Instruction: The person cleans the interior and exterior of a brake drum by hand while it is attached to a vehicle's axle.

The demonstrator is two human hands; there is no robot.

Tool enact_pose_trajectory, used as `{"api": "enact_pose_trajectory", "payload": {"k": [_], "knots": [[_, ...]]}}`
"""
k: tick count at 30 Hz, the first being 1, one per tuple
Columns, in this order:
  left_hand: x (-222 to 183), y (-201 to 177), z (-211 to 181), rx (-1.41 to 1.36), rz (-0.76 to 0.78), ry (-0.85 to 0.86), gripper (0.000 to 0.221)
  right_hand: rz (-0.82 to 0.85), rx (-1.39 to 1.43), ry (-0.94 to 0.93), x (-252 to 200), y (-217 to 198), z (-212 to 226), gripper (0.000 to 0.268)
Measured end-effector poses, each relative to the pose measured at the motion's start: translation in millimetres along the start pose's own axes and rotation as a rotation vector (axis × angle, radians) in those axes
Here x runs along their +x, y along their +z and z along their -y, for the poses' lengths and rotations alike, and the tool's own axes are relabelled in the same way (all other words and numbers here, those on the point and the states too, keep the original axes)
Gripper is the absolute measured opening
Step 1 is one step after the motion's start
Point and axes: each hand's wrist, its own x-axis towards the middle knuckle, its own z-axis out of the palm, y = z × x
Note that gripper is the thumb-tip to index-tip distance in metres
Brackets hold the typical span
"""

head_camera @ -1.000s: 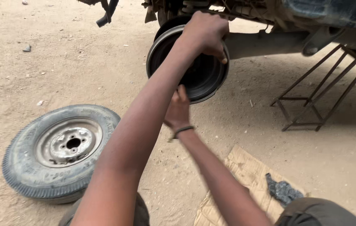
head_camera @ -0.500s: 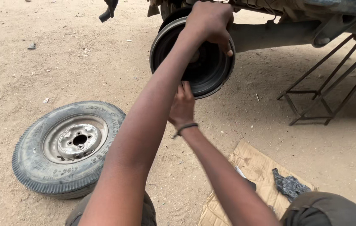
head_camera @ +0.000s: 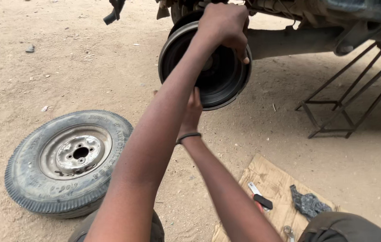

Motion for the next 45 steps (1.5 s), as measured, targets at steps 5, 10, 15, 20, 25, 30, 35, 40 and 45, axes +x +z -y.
{"api": "enact_pose_trajectory", "payload": {"k": [5,10,15,20,25,30,35,40,45], "knots": [[2,6,0,-0.042,-0.079,0.034,0.058,0.194,-0.538,-0.704,17,-102,-71,0.071],[-2,1,-3,-0.033,-0.077,0.029,0.06,0.418,-0.564,-0.587,22,-98,-62,0.072],[-4,0,-5,-0.008,-0.1,0.065,0.06,-0.135,-0.28,-0.168,-8,-14,-9,0.056],[-5,-1,1,-0.033,-0.153,0.076,0.06,0.191,-0.477,-0.649,16,-97,-72,0.064],[-6,6,-4,-0.043,-0.124,0.082,0.051,0.291,-0.649,-0.698,29,-96,-87,0.071],[-17,16,0,-0.157,-0.124,0.055,0.053,-0.158,-0.294,-0.245,-10,-2,-27,0.066],[-9,16,10,-0.181,-0.146,0.019,0.063,0.241,-0.577,-0.732,15,-104,-74,0.079],[-3,21,46,-0.215,-0.389,0.359,0.078,0.37,-0.657,-0.787,32,-121,-75,0.08],[-27,30,91,-0.555,-0.093,0.043,0.081,0.062,-0.486,-0.415,-4,-44,-14,0.088]]}}
